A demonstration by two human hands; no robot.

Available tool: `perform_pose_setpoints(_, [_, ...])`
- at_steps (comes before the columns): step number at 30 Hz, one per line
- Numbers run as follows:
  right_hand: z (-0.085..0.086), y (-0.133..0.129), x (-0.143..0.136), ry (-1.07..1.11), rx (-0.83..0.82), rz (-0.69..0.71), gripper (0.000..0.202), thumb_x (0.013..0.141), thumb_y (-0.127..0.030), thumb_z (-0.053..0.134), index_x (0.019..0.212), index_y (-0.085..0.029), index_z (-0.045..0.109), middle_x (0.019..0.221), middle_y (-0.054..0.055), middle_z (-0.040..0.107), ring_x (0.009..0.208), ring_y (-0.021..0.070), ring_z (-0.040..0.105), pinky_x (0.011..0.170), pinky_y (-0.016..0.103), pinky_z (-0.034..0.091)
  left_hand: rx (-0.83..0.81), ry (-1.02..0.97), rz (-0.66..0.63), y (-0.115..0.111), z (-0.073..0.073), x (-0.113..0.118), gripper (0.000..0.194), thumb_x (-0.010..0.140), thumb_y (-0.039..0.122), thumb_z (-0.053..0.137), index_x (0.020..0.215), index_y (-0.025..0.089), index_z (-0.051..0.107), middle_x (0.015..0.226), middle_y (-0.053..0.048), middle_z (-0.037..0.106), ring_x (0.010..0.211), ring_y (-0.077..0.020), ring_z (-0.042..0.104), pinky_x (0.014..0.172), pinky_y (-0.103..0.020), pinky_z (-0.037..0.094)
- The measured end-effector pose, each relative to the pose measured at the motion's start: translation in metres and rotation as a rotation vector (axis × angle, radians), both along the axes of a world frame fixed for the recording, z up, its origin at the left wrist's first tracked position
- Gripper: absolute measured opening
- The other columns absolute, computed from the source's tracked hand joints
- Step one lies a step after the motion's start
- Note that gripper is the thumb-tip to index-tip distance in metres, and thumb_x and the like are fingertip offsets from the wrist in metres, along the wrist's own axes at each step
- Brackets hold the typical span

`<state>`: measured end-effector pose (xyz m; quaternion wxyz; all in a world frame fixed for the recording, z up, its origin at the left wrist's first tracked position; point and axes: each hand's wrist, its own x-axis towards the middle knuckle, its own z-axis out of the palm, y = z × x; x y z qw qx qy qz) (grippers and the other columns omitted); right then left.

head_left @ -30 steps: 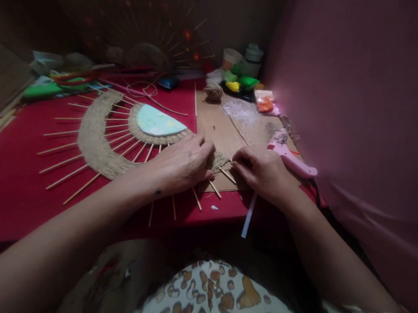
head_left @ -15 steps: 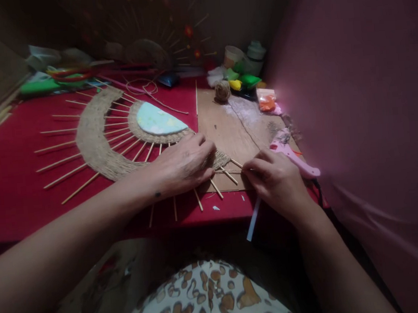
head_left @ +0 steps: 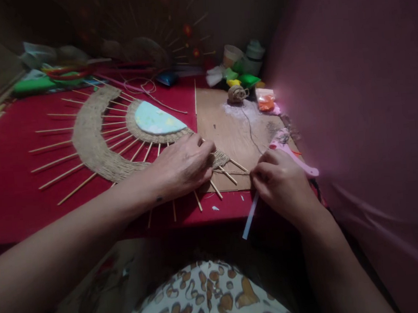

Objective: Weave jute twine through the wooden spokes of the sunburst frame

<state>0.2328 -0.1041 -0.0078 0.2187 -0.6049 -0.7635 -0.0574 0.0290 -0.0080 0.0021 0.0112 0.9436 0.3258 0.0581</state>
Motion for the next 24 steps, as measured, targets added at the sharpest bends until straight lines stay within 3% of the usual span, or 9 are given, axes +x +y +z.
perform_pose_setpoints(8, [0.003, 0.015, 0.000, -0.012, -0.010, 0.001, 0.025, 0.076, -0.007, 0.052, 0.053, -0.016, 0.059, 0.071, 0.008, 0.056, 0.068, 0.0177, 0.049, 0.063, 0.032, 0.040, -0.025, -0.025, -0.015, -0.001, 0.000, -0.001, 0.026, 0.084, 0.028, 0.047, 0.104, 0.014, 0.055, 0.098, -0.012, 0.052, 0.089, -0.0228, 0.050, 0.074, -0.034, 0.044])
perform_pose_setpoints(14, [0.006, 0.009, 0.007, 0.105, -0.087, 0.025, 0.011, 0.077, -0.007, 0.057, 0.073, -0.015, 0.064, 0.073, 0.005, 0.057, 0.069, 0.0164, 0.052, 0.062, 0.029, 0.040, -0.044, -0.030, -0.015, -0.001, 0.000, -0.001, 0.025, 0.085, 0.029, 0.046, 0.103, 0.015, 0.055, 0.099, -0.012, 0.052, 0.090, -0.0226, 0.049, 0.078, -0.035, 0.044])
perform_pose_setpoints(17, [0.007, 0.002, 0.011, 0.156, -0.124, 0.066, 0.013, 0.078, -0.006, 0.057, 0.073, -0.015, 0.064, 0.073, 0.004, 0.058, 0.070, 0.0153, 0.053, 0.063, 0.028, 0.041, -0.036, -0.022, -0.013, 0.000, -0.002, -0.001, 0.025, 0.085, 0.030, 0.046, 0.103, 0.015, 0.055, 0.099, -0.011, 0.051, 0.092, -0.0232, 0.049, 0.079, -0.035, 0.044])
perform_pose_setpoints(20, [0.006, 0.000, 0.012, 0.100, -0.135, 0.120, 0.017, 0.081, -0.006, 0.053, 0.073, -0.015, 0.066, 0.076, 0.006, 0.057, 0.073, 0.0164, 0.052, 0.066, 0.029, 0.041, -0.022, -0.021, -0.017, 0.000, -0.004, -0.002, 0.025, 0.085, 0.031, 0.046, 0.103, 0.016, 0.054, 0.099, -0.011, 0.051, 0.092, -0.0233, 0.049, 0.078, -0.035, 0.043])
perform_pose_setpoints(24, [0.004, 0.005, 0.009, -0.067, -0.081, 0.058, 0.020, 0.077, -0.003, 0.051, 0.067, -0.014, 0.066, 0.073, 0.008, 0.057, 0.072, 0.0189, 0.050, 0.066, 0.032, 0.040, -0.020, -0.022, -0.023, 0.001, -0.004, -0.002, 0.024, 0.085, 0.030, 0.046, 0.103, 0.016, 0.054, 0.099, -0.011, 0.051, 0.092, -0.0231, 0.049, 0.077, -0.034, 0.043])
